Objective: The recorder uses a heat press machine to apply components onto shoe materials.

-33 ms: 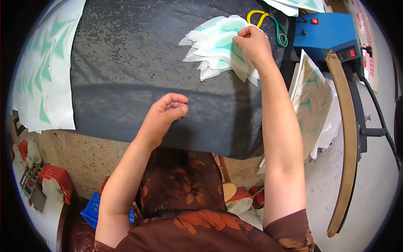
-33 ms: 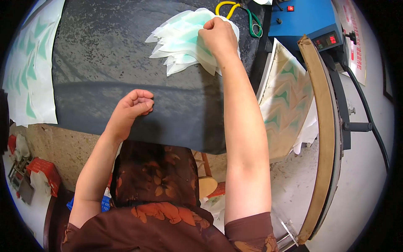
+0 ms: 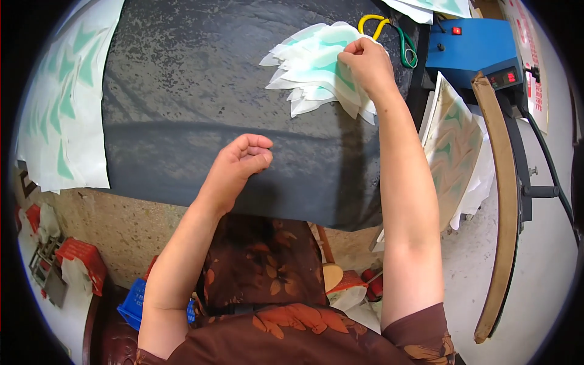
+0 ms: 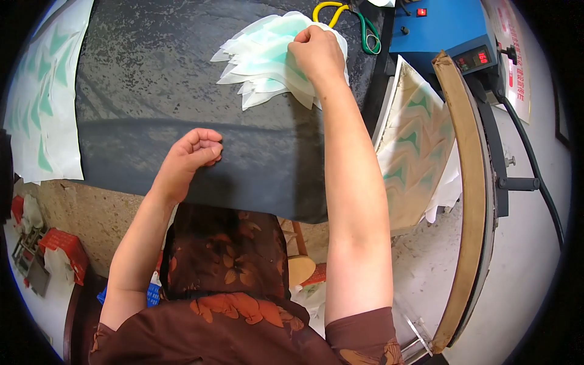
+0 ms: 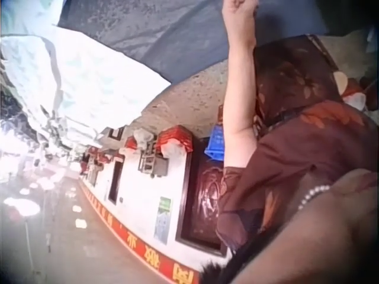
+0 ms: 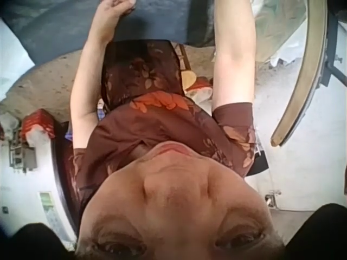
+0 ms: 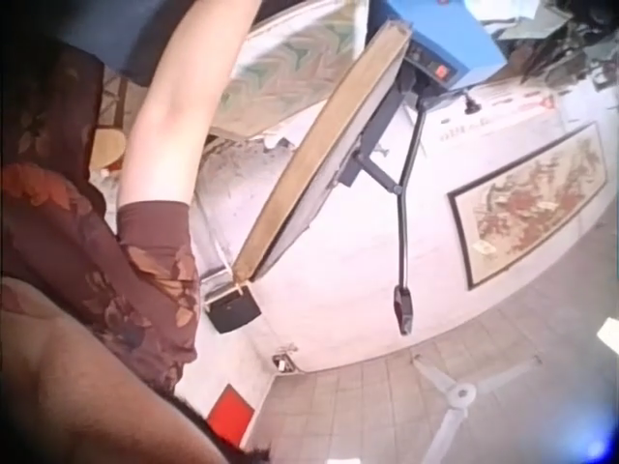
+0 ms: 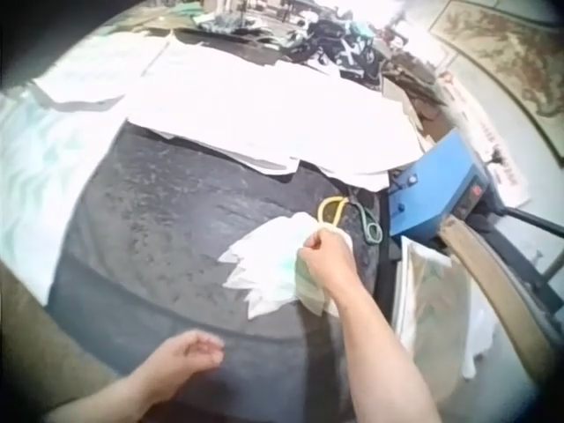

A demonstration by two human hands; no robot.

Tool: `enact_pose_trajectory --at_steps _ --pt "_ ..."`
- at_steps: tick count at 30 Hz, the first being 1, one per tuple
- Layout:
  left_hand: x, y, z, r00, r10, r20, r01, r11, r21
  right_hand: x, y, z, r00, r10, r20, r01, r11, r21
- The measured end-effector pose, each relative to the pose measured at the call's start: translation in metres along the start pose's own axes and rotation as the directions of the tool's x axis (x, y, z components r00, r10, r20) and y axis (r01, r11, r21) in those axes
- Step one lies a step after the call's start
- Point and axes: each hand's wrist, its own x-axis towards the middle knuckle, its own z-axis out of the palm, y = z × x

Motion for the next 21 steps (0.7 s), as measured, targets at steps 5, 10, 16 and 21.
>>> enact_pose_trajectory --at_steps 5,10,16,21 --pt "0.004 0.012 -0.001 1.000 0.009 -0.012 -0.009 1.000 0.030 -0.002 0.005 0.007 0.986 -0.062 -0.152 0.070 0.997 0.045" --pt "0.007 0.016 -0.001 1.000 0.012 -0.009 -0.012 0.999 0.030 0.004 0.005 0.010 0.986 -0.085 -0.143 0.087 0.996 0.008" --pt "0.008 0.016 -0.003 1.000 0.003 -0.001 -0.003 1.000 0.015 0.004 0.009 0.012 0.942 -0.287 -0.174 0.256 0.950 -0.180" --pt "0.016 0.033 -0.006 0.996 0.084 -0.013 -0.083 0.994 0.066 -0.026 -0.007 -0.013 0.980 -0.197 -0.030 0.198 0.958 0.205"
